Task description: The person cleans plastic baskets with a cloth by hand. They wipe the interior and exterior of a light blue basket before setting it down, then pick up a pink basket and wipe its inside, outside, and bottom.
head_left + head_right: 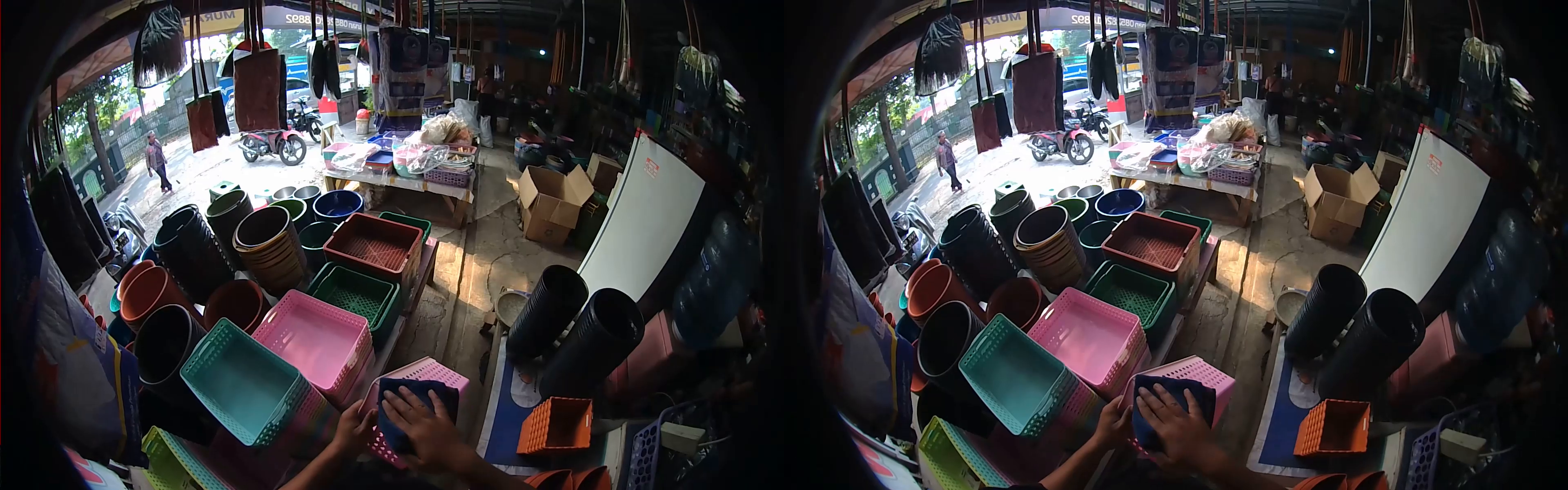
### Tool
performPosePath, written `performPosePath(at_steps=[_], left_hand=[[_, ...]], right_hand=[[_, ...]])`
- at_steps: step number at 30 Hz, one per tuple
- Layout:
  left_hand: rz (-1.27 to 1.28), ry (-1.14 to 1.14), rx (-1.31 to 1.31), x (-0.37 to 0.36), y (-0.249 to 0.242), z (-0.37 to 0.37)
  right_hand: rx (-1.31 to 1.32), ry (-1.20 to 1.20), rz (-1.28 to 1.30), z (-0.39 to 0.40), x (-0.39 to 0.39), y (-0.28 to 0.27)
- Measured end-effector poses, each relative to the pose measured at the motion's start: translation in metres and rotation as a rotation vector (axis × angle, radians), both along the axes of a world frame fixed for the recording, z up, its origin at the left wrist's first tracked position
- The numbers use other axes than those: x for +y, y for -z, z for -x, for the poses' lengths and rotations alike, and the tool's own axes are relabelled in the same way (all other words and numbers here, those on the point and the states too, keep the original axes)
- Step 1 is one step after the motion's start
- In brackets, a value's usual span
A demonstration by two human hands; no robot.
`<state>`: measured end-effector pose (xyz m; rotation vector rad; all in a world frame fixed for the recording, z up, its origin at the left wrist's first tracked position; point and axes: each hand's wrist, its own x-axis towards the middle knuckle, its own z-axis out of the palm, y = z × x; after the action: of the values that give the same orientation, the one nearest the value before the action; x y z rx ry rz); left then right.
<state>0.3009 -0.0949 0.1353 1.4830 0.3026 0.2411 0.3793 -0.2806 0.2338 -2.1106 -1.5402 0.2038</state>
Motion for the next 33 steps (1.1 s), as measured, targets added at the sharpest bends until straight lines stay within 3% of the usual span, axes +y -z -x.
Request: performPosePath(at_steps=[2, 9, 12, 14, 17, 19, 20, 22, 24, 26, 30, 33], left_hand=[[0.069, -0.014, -0.055, -0.002, 0.014, -0.005], [0.394, -0.035, -0.040, -0.011, 0.012, -0.005], [0.577, 0.021, -0.048, -0.010, -0.014, -0.001], [0.737, -0.005, -0.086, -0.011, -0.031, -0.002], [0.701, 0.026, -0.116, 0.008, -0.002, -0.004], [0.618, 0.041, -0.114, 0.007, 0.000, -0.006], [0.615, 0.027, -0.108, 0.000, -0.006, -0.006], [0.610, 0.012, -0.103, -0.010, -0.009, -0.011], [0.568, -0.034, -0.102, -0.017, -0.003, -0.016], [0.595, -0.043, -0.128, -0.018, 0.015, -0.026], [0.709, -0.113, -0.112, -0.018, 0.006, -0.030], [0.736, -0.117, 0.000, -0.014, 0.000, -0.025]], right_hand=[[-0.244, 0.183, -0.042, 0.013, 0.001, 0.006], [-0.071, 0.212, -0.419, 0.002, -0.013, 0.031], [-0.072, 0.281, -0.383, -0.013, -0.023, 0.022], [-0.059, 0.449, -0.377, -0.040, -0.034, 0.037], [0.117, 0.663, -0.453, -0.073, -0.056, 0.080], [0.838, 0.601, -0.666, -0.084, -0.062, 0.109], [0.834, 0.599, -0.669, -0.078, -0.062, 0.111], [0.106, 0.777, -0.463, -0.037, -0.049, 0.069], [0.059, 0.639, -0.468, -0.012, -0.039, 0.060], [0.071, 0.310, -0.385, 0.014, -0.028, 0.043], [-0.119, 0.168, -0.370, 0.026, -0.029, 0.057], [-0.185, 0.285, -0.418, -0.001, -0.050, 0.111]])
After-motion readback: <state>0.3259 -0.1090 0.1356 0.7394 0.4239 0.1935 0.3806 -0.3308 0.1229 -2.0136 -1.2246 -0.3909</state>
